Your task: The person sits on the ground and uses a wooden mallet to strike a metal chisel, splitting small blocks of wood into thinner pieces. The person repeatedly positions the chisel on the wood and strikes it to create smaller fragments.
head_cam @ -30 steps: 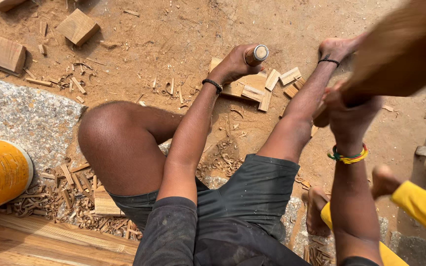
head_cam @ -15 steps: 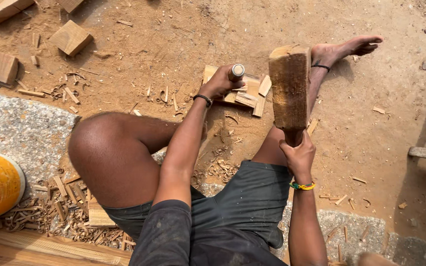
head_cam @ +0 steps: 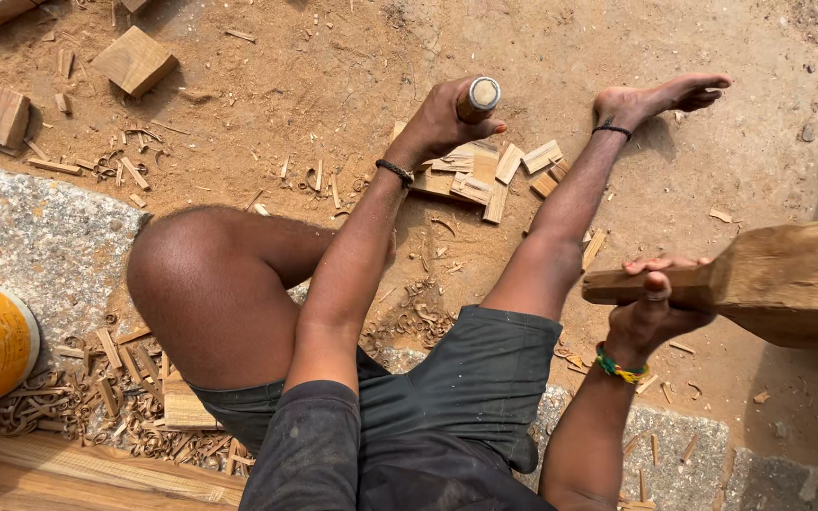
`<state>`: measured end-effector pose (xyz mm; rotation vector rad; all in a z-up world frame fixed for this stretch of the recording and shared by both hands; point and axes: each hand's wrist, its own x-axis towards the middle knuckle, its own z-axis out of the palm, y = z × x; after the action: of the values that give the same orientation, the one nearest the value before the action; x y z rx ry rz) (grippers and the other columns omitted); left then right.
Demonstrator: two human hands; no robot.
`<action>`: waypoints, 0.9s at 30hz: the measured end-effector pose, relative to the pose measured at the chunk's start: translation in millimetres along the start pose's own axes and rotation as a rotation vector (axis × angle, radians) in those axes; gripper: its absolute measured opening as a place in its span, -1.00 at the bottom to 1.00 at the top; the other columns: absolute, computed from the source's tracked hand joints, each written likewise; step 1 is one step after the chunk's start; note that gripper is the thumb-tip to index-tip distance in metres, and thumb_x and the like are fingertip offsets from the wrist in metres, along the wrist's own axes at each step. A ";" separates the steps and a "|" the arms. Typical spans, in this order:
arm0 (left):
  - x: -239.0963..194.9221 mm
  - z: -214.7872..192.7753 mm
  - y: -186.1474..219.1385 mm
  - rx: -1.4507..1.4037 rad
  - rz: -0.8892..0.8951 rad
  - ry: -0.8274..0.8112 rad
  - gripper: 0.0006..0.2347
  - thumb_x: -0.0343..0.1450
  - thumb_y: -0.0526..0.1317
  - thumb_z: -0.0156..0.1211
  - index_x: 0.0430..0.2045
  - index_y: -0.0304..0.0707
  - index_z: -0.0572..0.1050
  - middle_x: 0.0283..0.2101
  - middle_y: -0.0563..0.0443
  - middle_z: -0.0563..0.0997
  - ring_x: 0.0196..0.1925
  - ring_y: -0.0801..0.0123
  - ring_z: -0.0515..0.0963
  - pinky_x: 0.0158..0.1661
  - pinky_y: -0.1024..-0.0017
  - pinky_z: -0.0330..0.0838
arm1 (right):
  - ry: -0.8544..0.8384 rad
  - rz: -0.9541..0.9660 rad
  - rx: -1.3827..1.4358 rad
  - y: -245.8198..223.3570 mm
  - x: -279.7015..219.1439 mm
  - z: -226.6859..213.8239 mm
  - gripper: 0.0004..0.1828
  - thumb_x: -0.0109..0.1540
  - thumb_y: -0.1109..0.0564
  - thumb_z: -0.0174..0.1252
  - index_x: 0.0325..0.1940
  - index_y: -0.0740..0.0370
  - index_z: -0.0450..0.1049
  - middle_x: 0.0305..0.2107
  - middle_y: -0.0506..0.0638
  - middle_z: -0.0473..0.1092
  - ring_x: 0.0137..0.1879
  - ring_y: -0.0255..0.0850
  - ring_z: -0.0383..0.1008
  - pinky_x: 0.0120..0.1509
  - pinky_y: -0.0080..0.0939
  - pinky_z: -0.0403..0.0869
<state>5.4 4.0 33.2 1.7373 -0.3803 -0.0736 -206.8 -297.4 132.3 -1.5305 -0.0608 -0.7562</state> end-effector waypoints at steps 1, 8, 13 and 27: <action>-2.3 -2.3 3.5 0.059 0.037 -0.001 -0.62 0.29 -0.01 0.57 -0.21 -0.20 0.55 -0.24 0.04 0.68 -0.15 0.33 0.70 -0.05 0.26 0.64 | 0.031 0.031 0.009 -5.7 2.8 -0.8 -0.65 0.33 0.22 0.29 0.12 0.35 0.33 -0.31 0.08 0.44 -0.28 -0.15 0.55 -0.09 -0.16 0.61; -4.1 14.3 -6.9 0.068 0.043 -0.094 -0.62 0.29 -0.11 0.53 -0.07 -0.15 0.55 -0.11 0.02 0.70 -0.03 0.31 0.68 0.07 0.24 0.58 | 0.048 0.040 -0.004 -27.6 0.9 4.0 -0.67 0.43 0.36 0.29 0.15 0.44 0.27 -0.16 0.10 0.38 -0.11 -0.09 0.53 0.16 0.00 0.66; -4.7 30.8 -8.1 0.089 0.006 -0.102 -0.64 0.30 -0.12 0.53 -0.08 -0.13 0.55 -0.12 0.05 0.69 -0.06 0.34 0.68 0.07 0.28 0.59 | 0.043 0.123 -0.011 -37.7 -4.2 17.2 -0.66 0.39 0.31 0.28 0.15 0.38 0.29 -0.23 0.11 0.40 -0.22 -0.09 0.56 -0.01 -0.05 0.65; 0.0 -1.9 -47.3 -0.099 -0.102 -0.111 -0.62 0.24 -0.15 0.60 -0.13 -0.10 0.54 -0.08 0.06 0.67 0.04 0.34 0.67 0.18 0.22 0.57 | 0.047 0.074 0.049 -41.6 3.3 18.8 -0.64 0.44 0.29 0.36 0.15 0.35 0.28 -0.27 0.08 0.36 -0.28 -0.13 0.49 -0.15 -0.10 0.61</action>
<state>15.9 13.0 -12.2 1.6580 -0.3625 -0.2595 -216.1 -276.1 171.6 -1.4600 0.0123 -0.7262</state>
